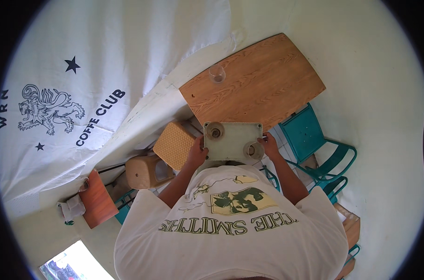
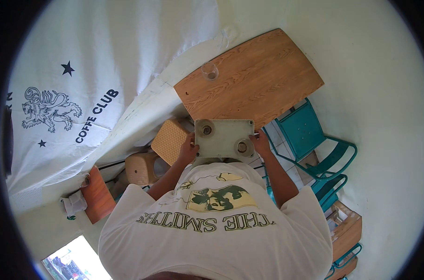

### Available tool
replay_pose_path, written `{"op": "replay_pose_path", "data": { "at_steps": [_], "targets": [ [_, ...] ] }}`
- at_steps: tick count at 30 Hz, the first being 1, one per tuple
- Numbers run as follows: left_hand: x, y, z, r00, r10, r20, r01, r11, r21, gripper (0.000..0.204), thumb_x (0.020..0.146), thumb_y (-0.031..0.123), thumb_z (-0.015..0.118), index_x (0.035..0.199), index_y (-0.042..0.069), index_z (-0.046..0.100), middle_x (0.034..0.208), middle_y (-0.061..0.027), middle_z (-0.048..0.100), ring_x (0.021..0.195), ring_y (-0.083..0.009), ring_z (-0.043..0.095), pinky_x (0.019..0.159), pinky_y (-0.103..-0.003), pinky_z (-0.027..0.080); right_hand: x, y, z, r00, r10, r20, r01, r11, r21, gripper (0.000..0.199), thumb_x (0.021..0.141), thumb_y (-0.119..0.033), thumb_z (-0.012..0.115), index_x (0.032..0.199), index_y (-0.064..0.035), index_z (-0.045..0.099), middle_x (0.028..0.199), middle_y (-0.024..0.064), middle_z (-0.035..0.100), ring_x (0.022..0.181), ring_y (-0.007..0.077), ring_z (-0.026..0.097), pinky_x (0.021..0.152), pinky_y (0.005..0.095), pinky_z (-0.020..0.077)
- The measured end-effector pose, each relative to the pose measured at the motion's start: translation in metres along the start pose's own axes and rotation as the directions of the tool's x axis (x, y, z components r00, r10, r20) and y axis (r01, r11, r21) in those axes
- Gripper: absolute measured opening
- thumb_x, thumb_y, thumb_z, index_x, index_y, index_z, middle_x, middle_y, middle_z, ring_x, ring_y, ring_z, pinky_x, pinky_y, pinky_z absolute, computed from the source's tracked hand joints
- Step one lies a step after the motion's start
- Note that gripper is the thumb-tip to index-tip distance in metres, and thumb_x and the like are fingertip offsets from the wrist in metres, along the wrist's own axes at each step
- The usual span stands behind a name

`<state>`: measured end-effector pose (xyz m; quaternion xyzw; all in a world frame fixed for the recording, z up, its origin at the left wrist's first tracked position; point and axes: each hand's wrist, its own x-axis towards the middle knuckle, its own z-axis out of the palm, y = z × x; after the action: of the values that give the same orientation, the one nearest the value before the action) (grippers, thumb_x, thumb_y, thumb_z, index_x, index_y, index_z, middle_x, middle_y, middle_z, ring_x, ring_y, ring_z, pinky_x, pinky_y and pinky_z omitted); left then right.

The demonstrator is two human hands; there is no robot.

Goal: Gathering empty glasses and cups from cafe tables onto a tray.

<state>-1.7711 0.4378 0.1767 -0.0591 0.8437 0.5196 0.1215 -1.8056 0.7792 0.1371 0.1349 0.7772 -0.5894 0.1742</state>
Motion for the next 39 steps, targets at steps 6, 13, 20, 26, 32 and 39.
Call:
{"op": "replay_pose_path", "data": {
  "at_steps": [6, 13, 20, 26, 32, 39],
  "targets": [
    [0.031, -0.012, -0.003, 0.999, -0.032, 0.024, 0.03, 0.998, 0.061, 0.058, 0.078, -0.001, 0.05, 0.134, 0.005, 0.037, 0.106, -0.0165, 0.059, 0.088, -0.026, 0.063, 0.078, -0.036, 0.051, 0.045, 0.01, 0.012, 1.0, 0.005, 0.01, -0.004, 0.999, -0.032, 0.029, 0.085, -0.016, 0.062, 0.108, -0.0002, 0.055, 0.091, 0.0124, 0.062, 0.079, 0.0186, 0.06, 0.071, 0.0316, 0.0488],
    [0.077, -0.018, -0.012, 0.997, -0.039, 0.06, 0.036, 0.998, 0.053, 0.06, 0.076, -0.001, 0.049, 0.133, 0.003, 0.033, 0.106, -0.0231, 0.061, 0.101, -0.0357, 0.06, 0.085, -0.042, 0.047, 0.099, 0.027, 0.026, 0.996, 0.086, 0.032, -0.086, 0.996, -0.009, 0.027, 0.085, -0.016, 0.062, 0.107, -0.0029, 0.054, 0.092, 0.0122, 0.06, 0.073, 0.0188, 0.06, 0.059, 0.0313, 0.0503],
    [0.128, -0.016, -0.029, 0.996, -0.002, 0.086, -0.017, 0.975, 0.22, 0.061, 0.074, -0.001, 0.05, 0.133, 0.005, 0.036, 0.116, -0.0241, 0.05, 0.107, -0.039, 0.053, 0.086, -0.044, 0.046, 0.131, 0.025, 0.035, 0.988, 0.149, -0.039, -0.15, 0.988, -0.034, 0.027, 0.083, -0.016, 0.061, 0.107, -0.0044, 0.054, 0.088, 0.0098, 0.06, 0.067, 0.0175, 0.059, 0.047, 0.0301, 0.0476],
    [0.149, -0.035, -0.042, 0.995, 0.05, 0.084, -0.07, 0.965, 0.252, 0.06, 0.074, 0.001, 0.052, 0.132, 0.005, 0.036, 0.116, -0.0239, 0.047, 0.109, -0.0426, 0.049, 0.088, -0.047, 0.044, 0.146, 0.015, 0.057, 0.989, 0.132, -0.069, -0.135, 0.99, -0.038, 0.025, 0.082, -0.013, 0.061, 0.104, -0.0035, 0.056, 0.087, 0.0087, 0.06, 0.066, 0.0162, 0.058, 0.049, 0.0297, 0.0475],
    [0.176, -0.031, -0.037, 0.982, 0.062, 0.18, -0.111, 0.954, 0.28, 0.062, 0.073, 0.0, 0.052, 0.132, 0.004, 0.036, 0.117, -0.0255, 0.046, 0.11, -0.0445, 0.048, 0.089, -0.049, 0.043, 0.159, 0.065, 0.054, 0.976, 0.087, -0.2, -0.097, 0.995, -0.039, 0.024, 0.081, -0.009, 0.062, 0.104, -0.0026, 0.057, 0.085, 0.0071, 0.061, 0.067, 0.0154, 0.058, 0.053, 0.0293, 0.0462],
    [0.181, -0.043, -0.057, 0.982, -0.041, 0.186, -0.02, 0.95, 0.313, 0.054, 0.076, 0.001, 0.051, 0.129, 0.006, 0.041, 0.112, -0.0223, 0.052, 0.102, -0.0385, 0.055, 0.084, -0.045, 0.047, 0.139, 0.0, 0.057, 0.939, 0.322, -0.119, -0.313, 0.945, 0.094, 0.023, 0.084, -0.017, 0.061, 0.104, -0.0059, 0.058, 0.08, 0.0048, 0.059, 0.068, 0.0139, 0.056, 0.052, 0.0297, 0.0469]
  ]
}}
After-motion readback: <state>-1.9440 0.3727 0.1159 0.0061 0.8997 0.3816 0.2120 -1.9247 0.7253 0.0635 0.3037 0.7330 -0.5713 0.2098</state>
